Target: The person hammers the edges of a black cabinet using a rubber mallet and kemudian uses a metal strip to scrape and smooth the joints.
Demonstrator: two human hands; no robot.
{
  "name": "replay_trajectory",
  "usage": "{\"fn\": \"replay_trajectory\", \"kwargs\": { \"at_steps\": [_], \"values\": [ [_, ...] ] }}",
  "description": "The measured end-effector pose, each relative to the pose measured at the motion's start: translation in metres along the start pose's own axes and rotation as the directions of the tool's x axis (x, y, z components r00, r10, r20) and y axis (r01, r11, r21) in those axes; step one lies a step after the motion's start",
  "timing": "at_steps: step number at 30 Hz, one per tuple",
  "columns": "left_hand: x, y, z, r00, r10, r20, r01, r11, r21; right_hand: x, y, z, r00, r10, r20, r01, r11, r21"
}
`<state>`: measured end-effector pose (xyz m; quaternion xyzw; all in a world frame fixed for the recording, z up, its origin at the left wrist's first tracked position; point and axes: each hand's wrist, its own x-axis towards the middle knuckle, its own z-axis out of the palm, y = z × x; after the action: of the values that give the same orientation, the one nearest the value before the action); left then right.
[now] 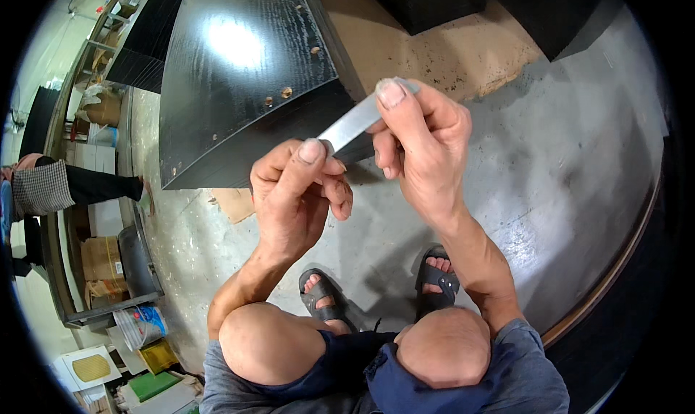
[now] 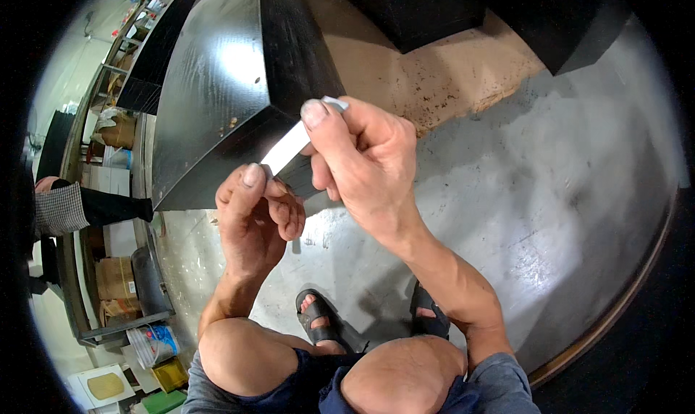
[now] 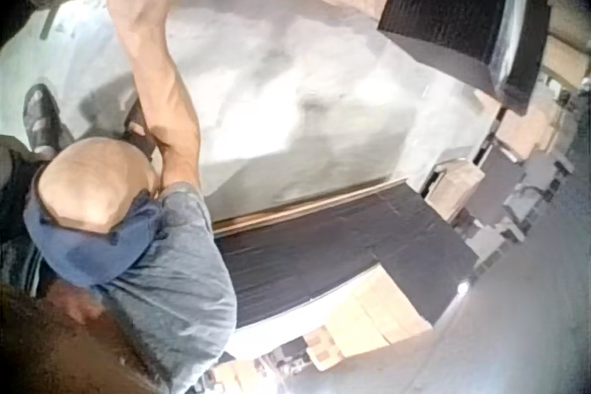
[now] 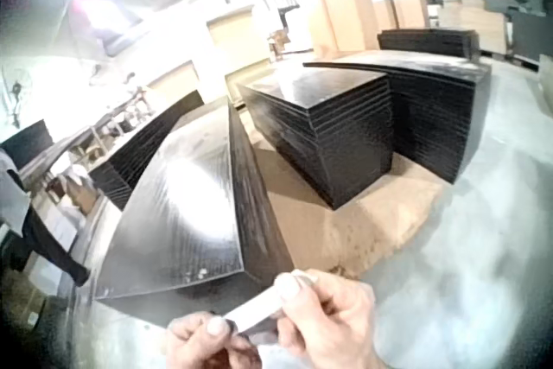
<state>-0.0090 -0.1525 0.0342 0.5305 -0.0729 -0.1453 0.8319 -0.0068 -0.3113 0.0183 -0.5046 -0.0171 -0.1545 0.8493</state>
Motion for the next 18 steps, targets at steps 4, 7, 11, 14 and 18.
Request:
{"fn": "replay_trajectory", "kwargs": {
  "at_steps": [4,7,11,14,18],
  "values": [
    [0.001,0.011,0.006,0.999,-0.011,-0.049,0.008,0.998,-0.066,0.008,-0.013,0.016,1.000,-0.023,-0.002,0.023,0.999,-0.038],
    [0.002,0.017,0.010,0.995,-0.020,-0.099,0.011,0.996,-0.091,0.011,-0.013,0.020,0.999,-0.037,-0.007,0.036,0.998,-0.053],
    [0.007,0.017,0.012,0.991,-0.062,-0.121,0.045,0.990,-0.135,0.014,-0.008,0.022,0.998,-0.037,-0.047,0.034,0.998,-0.049],
    [0.004,0.014,0.012,0.986,-0.064,-0.154,0.048,0.993,-0.108,0.010,0.000,0.018,0.999,0.015,-0.050,-0.015,1.000,-0.006],
    [0.000,0.013,0.013,0.988,0.021,-0.154,-0.028,0.999,-0.046,0.008,-0.004,0.020,0.998,0.056,-0.040,-0.055,0.998,0.017]
  ]
}}
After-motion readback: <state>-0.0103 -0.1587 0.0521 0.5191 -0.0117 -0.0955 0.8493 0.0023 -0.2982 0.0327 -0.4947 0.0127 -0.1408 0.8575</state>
